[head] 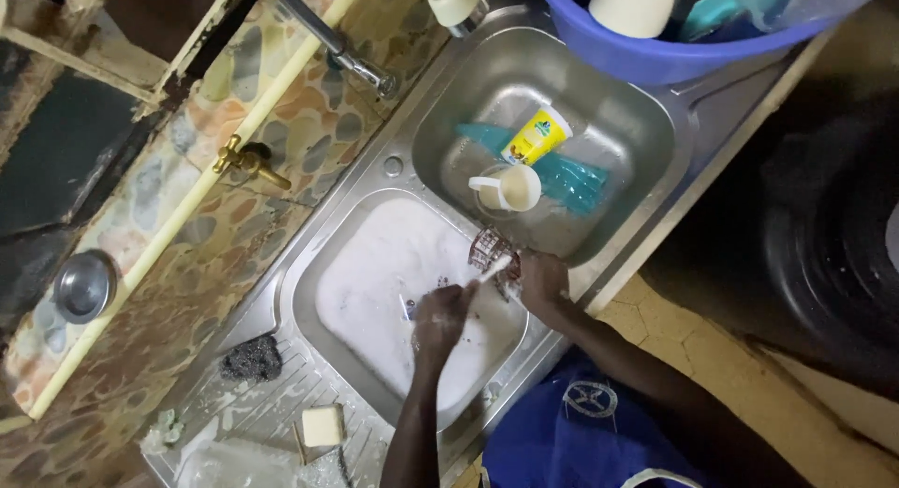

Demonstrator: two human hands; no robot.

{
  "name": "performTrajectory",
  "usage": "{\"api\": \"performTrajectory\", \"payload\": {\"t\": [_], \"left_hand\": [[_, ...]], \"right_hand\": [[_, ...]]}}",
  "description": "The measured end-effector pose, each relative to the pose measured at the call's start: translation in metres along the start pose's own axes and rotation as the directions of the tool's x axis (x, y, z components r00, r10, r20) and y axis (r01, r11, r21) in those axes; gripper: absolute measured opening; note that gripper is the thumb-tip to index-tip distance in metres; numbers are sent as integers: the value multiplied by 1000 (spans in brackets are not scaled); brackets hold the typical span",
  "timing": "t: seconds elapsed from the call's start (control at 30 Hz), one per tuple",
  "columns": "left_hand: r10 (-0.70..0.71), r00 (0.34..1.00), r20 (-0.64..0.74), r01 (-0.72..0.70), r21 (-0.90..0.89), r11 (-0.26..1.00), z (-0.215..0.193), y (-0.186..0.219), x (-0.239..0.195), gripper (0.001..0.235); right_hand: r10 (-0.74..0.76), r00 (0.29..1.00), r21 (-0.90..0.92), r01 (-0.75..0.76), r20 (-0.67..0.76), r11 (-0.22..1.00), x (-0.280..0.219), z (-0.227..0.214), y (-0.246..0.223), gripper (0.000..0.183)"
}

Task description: The person scrubs a patterned mug with a toothbrush in a soapy sink, repeatedly dipping and scrubbing the mug's exterior and interior. The person then briefly picks up a bar of soap before resuming scrubbing the mug.

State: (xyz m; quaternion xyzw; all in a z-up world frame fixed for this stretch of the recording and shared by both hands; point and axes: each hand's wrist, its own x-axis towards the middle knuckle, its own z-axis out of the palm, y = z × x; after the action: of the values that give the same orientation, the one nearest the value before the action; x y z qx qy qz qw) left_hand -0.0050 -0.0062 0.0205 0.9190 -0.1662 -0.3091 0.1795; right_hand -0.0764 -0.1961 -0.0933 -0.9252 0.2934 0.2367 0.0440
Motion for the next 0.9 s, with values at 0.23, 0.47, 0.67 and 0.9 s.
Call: {"api": "performTrajectory", "payload": {"t": [0.23, 0.47, 0.67, 0.9], "left_hand": [[-65, 997, 43, 62, 52, 997, 6, -6, 7, 82], [-105, 991, 80, 102, 47, 994, -1, 6, -1, 75], [-140, 988, 61, 136, 65, 989, 12, 6, 12, 70], [-177, 977, 115, 158, 157, 975, -62, 89, -18, 61]], "right_hand": [[126, 986, 140, -141, 113, 980, 17, 33, -10, 20], [27, 992, 231, 1, -120, 973, 5, 21, 2, 19], [-16, 1000, 107, 19, -27, 994, -39, -74, 3, 15], [-29, 998, 113, 22, 61, 993, 25, 36, 5, 23]]}}
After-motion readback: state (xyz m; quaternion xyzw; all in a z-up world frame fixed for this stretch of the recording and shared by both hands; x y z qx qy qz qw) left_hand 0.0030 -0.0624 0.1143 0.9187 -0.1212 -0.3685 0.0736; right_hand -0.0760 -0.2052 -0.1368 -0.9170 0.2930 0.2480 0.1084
